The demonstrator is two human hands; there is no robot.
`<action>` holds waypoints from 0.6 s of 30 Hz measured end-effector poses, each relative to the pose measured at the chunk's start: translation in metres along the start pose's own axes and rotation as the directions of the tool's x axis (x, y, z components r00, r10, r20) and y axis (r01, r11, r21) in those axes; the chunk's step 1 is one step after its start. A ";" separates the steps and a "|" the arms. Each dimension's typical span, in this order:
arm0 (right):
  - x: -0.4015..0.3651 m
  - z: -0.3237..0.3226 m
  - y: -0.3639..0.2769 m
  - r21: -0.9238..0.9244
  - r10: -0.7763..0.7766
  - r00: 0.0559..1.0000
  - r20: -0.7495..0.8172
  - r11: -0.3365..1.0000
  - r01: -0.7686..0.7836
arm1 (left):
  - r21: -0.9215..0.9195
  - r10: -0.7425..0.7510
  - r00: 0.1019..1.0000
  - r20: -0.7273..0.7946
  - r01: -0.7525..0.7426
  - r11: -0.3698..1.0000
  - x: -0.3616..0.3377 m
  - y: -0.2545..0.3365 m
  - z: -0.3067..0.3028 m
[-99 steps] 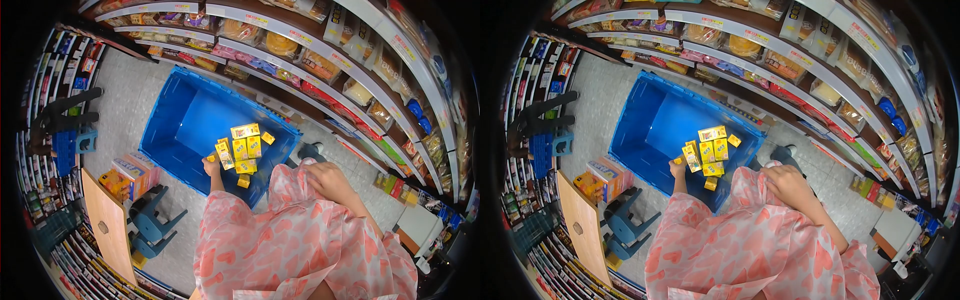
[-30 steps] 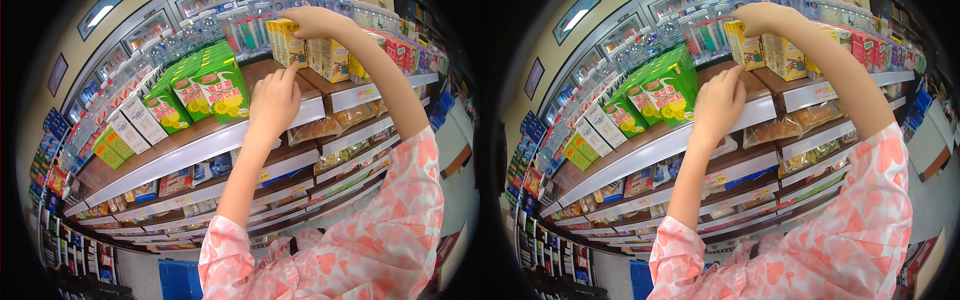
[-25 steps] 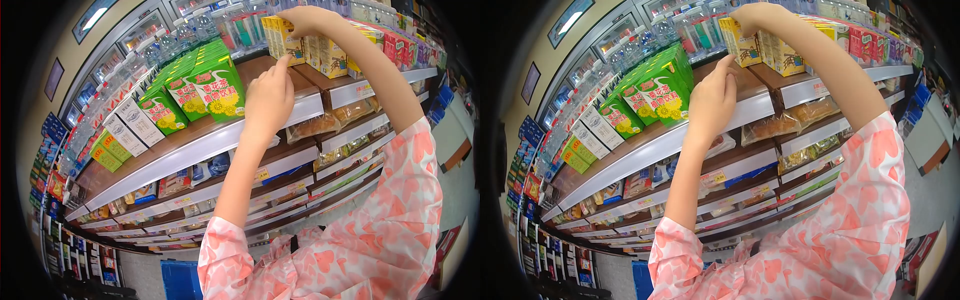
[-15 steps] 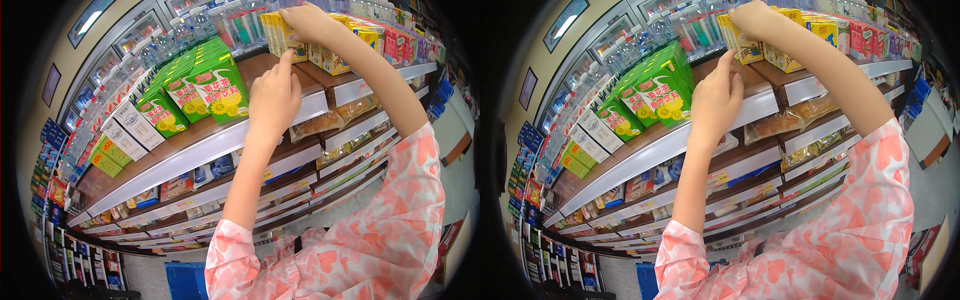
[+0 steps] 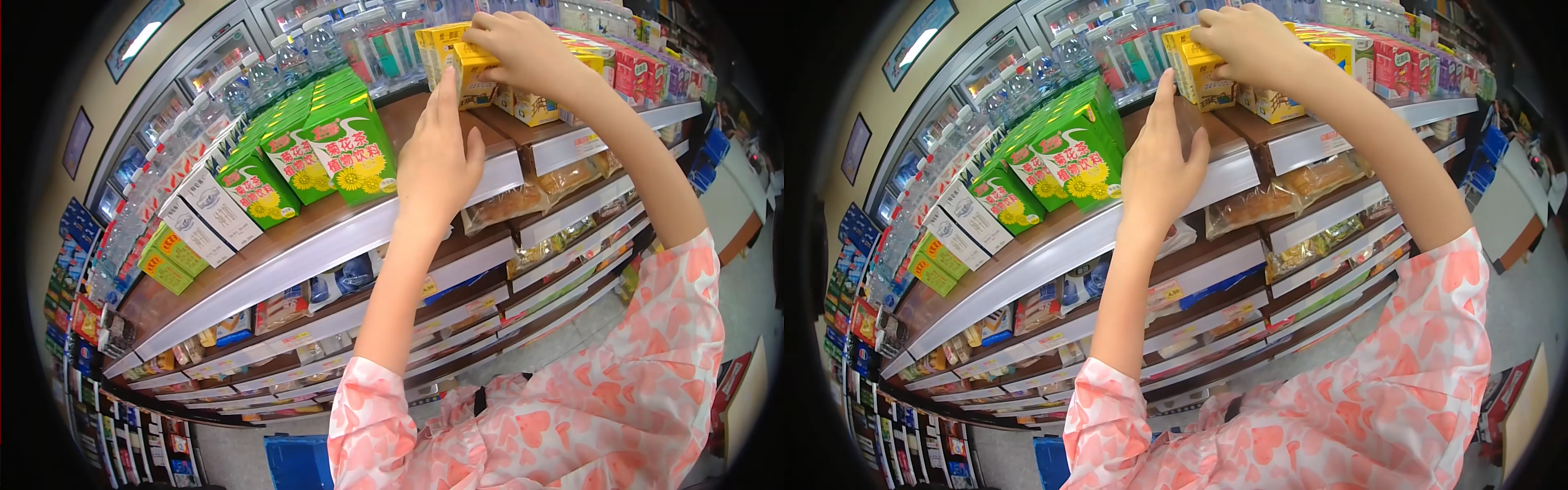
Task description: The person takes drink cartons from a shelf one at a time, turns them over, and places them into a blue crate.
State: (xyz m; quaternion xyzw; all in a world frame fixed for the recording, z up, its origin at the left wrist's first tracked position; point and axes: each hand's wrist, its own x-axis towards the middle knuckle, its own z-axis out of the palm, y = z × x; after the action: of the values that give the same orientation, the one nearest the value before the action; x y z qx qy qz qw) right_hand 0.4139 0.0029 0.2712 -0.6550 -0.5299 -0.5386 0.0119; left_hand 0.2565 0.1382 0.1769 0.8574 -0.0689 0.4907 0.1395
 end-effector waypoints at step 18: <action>-0.057 -0.069 -0.063 0.096 -0.014 0.957 -0.291 0.994 0.044 | -0.156 0.222 0.962 -0.161 -0.247 0.956 0.001 0.004 -0.010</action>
State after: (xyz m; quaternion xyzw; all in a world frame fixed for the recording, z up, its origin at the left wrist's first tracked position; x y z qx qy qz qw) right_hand 0.3290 -0.0485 0.2243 -0.5596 -0.5587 -0.6012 0.1151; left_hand 0.2476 0.1374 0.1830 0.7905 -0.2030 0.5555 0.1590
